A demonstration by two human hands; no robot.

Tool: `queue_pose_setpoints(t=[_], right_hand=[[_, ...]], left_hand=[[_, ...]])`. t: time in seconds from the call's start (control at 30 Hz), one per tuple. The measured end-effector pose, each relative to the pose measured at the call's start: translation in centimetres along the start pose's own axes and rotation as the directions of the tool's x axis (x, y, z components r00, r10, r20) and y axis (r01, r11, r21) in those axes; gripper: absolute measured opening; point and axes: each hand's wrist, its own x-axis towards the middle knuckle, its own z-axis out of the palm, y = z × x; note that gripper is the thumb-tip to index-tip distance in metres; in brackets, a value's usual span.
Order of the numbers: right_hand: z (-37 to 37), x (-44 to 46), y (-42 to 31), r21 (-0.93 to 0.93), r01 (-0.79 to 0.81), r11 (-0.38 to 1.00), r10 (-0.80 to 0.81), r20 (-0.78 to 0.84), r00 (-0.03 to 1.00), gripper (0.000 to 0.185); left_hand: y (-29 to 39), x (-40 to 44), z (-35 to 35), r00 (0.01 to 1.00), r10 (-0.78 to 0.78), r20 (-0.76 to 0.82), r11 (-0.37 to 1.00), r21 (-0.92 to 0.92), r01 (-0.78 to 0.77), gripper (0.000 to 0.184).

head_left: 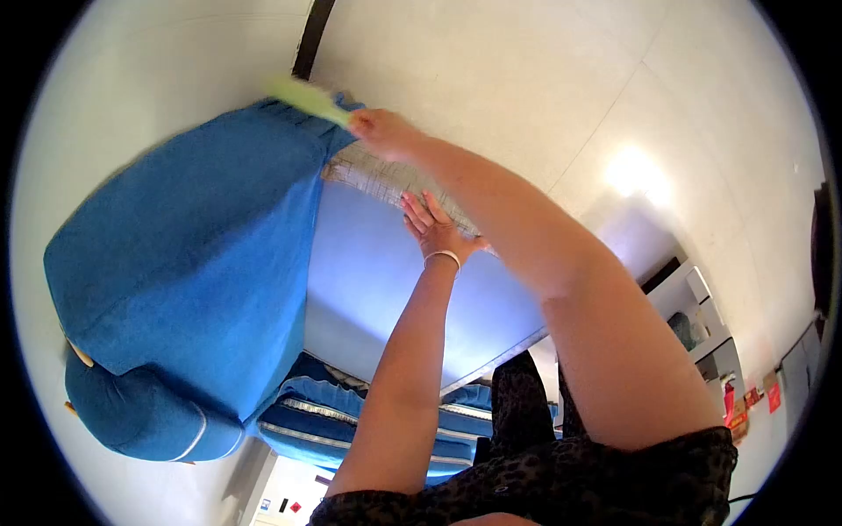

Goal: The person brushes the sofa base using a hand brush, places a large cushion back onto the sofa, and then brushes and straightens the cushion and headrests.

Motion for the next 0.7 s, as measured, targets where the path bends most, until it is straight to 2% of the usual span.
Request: queue_pose_setpoints(t=[0.03, 0.07, 0.13, 0.17, 0.2, 0.27, 0.33, 0.37, 0.43, 0.47, 0.57, 0.63, 0.67, 0.7], right_hand=[[0.8, 0.3, -1.5, 0.003, 0.058, 0.998, -0.058, 0.021, 0.998, 0.02], [1.3, 0.3, -1.9, -0.07, 0.097, 0.993, -0.097, 0.0, 0.995, 0.02], [2.0, 0.5, -1.7, -0.223, 0.167, 0.96, -0.179, -0.035, 0.983, 0.022], [1.5, 0.7, -1.3, -0.293, -0.047, 0.955, 0.046, -0.01, 0.999, 0.023], [0.5, 0.5, -0.5, -0.365, -0.256, 0.895, 0.273, -0.005, 0.962, 0.025], [-3.3, -2.0, 0.8, -0.43, -0.461, 0.777, 0.522, 0.028, 0.853, 0.027], [-2.4, -2.7, 6.3, -0.481, -0.286, 0.829, 0.344, 0.036, 0.938, 0.03], [-2.4, -3.1, 6.6, -0.501, -0.195, 0.843, 0.25, 0.045, 0.967, 0.031], [-1.1, -4.4, 3.7, -0.132, -0.245, 0.96, 0.234, -0.095, 0.968, 0.029], [-0.8, -5.5, 1.5, 0.061, -0.237, 0.97, 0.244, -0.169, 0.955, 0.028], [-0.3, -7.7, 0.0, -0.082, -0.163, 0.983, 0.165, 0.025, 0.986, 0.03], [-2.0, -7.9, 3.8, -0.387, -0.284, 0.877, 0.34, 0.082, 0.937, 0.033], [-3.2, -8.6, 5.6, -0.534, -0.326, 0.78, 0.432, 0.083, 0.898, 0.034], [-3.9, -10.0, 5.6, -0.386, -0.373, 0.844, 0.419, 0.04, 0.907, 0.034]], left_hand=[[-1.0, 0.9, 3.7, 0.992, 0.044, -0.118, 0.99, 0.138, -0.028, 0.152], [-1.6, 1.5, 5.6, 0.968, 0.101, -0.231, 0.961, 0.276, -0.034, 0.152], [-0.7, 0.7, 3.2, 0.926, 0.121, -0.356, 0.973, 0.227, -0.04, 0.15], [-0.1, 0.2, 1.9, 0.9, 0.129, -0.416, 0.979, 0.2, -0.048, 0.149], [0.1, 0.1, 0.9, 0.959, 0.07, -0.276, 0.995, 0.083, -0.048, 0.149], [0.2, 0.0, -0.8, 0.999, 0.007, 0.041, 0.989, -0.149, -0.001, 0.149], [0.7, -0.6, -3.0, 0.994, 0.005, 0.107, 0.985, -0.173, 0.013, 0.143], [0.8, -0.7, -3.6, 0.99, 0.007, 0.139, 0.983, -0.181, 0.019, 0.14], [0.5, -0.7, -2.9, 0.993, 0.006, 0.12, 0.984, -0.178, 0.016, 0.148], [0.5, -0.6, -2.5, 0.994, 0.009, 0.108, 0.984, -0.179, 0.011, 0.152], [0.5, -0.3, -1.6, 0.996, -0.002, 0.093, 0.992, -0.123, 0.014, 0.153], [0.5, -0.5, -2.5, 0.995, -0.007, 0.103, 0.986, -0.163, 0.023, 0.154], [0.8, -0.8, -3.2, 0.994, -0.003, 0.107, 0.982, -0.189, 0.023, 0.155], [0.7, -1.0, -3.6, 0.993, -0.006, 0.12, 0.983, -0.179, 0.027, 0.154]])
